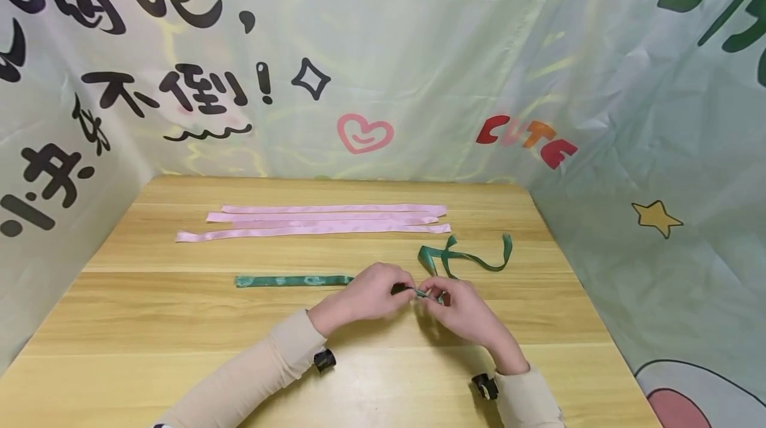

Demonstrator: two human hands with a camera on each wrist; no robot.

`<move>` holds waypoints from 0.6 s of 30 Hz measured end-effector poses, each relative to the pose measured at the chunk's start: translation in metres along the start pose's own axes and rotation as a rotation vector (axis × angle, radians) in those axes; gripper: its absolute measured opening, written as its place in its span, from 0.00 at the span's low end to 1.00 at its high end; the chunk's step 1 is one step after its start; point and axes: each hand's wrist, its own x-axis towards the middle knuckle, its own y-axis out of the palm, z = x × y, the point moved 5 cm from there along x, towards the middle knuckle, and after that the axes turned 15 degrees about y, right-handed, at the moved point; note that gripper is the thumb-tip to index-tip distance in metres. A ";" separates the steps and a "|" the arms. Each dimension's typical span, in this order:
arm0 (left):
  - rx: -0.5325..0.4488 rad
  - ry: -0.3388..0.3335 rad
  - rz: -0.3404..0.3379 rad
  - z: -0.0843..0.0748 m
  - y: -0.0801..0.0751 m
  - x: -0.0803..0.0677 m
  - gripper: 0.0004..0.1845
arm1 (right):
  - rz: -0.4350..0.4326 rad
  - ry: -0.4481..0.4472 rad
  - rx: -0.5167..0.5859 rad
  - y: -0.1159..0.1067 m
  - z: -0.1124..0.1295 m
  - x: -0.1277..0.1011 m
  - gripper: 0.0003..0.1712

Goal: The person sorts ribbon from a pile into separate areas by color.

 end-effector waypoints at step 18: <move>-0.077 -0.154 -0.095 0.034 -0.046 -0.020 0.10 | -0.147 0.006 0.011 -0.009 0.004 0.003 0.17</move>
